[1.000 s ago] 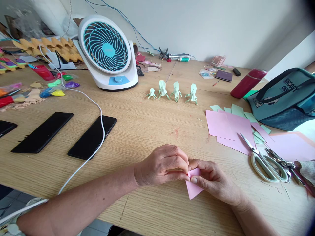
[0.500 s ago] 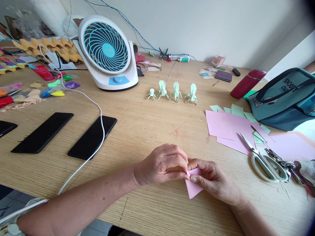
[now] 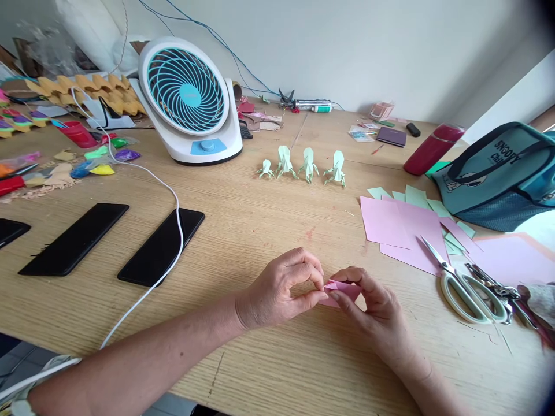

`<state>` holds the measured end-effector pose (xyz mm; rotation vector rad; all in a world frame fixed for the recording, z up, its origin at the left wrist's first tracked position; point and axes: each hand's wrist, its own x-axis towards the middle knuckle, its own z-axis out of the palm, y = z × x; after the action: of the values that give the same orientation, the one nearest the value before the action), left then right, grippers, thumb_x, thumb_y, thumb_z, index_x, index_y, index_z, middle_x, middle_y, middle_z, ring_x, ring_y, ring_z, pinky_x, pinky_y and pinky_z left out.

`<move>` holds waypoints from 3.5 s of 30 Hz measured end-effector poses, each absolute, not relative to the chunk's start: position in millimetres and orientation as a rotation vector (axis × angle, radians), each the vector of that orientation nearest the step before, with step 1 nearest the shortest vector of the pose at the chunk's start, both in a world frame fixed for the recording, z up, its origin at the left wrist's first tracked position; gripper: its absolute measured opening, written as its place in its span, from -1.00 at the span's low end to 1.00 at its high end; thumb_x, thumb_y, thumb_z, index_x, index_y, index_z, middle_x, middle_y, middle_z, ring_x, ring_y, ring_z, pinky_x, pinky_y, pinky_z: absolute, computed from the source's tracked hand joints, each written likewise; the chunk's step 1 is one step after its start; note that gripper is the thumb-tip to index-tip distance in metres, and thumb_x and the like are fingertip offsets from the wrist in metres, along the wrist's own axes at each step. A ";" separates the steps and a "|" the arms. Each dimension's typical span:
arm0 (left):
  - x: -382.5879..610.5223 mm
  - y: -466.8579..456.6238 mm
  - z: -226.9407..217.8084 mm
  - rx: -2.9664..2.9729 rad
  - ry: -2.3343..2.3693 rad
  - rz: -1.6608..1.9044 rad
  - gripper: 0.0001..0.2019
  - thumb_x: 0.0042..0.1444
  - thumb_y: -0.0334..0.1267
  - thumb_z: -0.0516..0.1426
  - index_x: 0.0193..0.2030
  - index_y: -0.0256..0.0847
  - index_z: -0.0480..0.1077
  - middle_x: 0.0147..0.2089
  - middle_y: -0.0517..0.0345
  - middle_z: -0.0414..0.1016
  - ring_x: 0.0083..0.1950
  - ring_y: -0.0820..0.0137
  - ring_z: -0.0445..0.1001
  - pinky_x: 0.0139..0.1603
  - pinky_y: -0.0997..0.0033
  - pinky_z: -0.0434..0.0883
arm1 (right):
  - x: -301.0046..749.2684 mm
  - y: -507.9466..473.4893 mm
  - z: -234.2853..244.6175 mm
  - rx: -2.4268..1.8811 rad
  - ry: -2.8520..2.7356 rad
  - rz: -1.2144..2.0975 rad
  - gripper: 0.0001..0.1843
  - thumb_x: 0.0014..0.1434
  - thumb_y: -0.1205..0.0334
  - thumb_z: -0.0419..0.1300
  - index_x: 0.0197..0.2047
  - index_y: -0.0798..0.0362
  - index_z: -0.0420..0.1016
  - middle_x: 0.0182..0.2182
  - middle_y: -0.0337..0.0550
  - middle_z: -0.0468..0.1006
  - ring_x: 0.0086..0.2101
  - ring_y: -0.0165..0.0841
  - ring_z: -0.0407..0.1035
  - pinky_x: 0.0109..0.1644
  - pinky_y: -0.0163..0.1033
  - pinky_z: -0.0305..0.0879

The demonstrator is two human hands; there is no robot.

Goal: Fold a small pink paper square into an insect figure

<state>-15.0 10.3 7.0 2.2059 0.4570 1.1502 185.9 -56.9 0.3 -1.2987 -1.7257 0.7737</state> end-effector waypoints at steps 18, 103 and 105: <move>-10.1 9.2 3.4 2.161 0.519 1.132 -0.94 0.25 -0.38 0.18 -0.28 -0.21 0.40 -0.31 0.16 0.42 -0.26 0.45 0.42 -0.21 0.44 0.44 | 182.5 -58.4 -2.2 -1.241 -1.503 1.217 -0.83 0.34 0.09 0.20 -0.09 -0.03 0.49 -0.22 -0.13 0.55 -0.23 -0.30 0.44 -0.13 -0.24 0.35; -16.0 8.1 4.0 2.214 0.289 1.137 -0.99 0.24 -0.34 0.22 -0.23 -0.19 0.48 -0.14 0.07 0.49 -0.15 0.40 0.49 -0.05 0.40 0.44 | 180.9 -58.9 -3.6 -0.913 -1.039 1.860 -0.74 0.32 0.01 0.23 -0.23 0.03 0.51 -0.35 -0.24 0.52 -0.33 -0.45 0.42 -0.18 -0.34 0.31; -15.8 8.3 4.4 2.221 0.303 1.139 -0.97 0.27 -0.32 0.19 -0.21 -0.21 0.47 -0.14 0.05 0.50 -0.16 0.40 0.49 -0.04 0.39 0.44 | 180.0 -58.5 -2.5 -0.898 -1.031 1.872 -0.75 0.34 0.01 0.20 -0.19 0.03 0.53 -0.33 -0.22 0.55 -0.32 -0.43 0.44 -0.18 -0.32 0.31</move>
<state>-15.8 8.3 4.4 2.2212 0.3034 1.1392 180.0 -58.5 -2.5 -0.8979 -1.0306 1.8718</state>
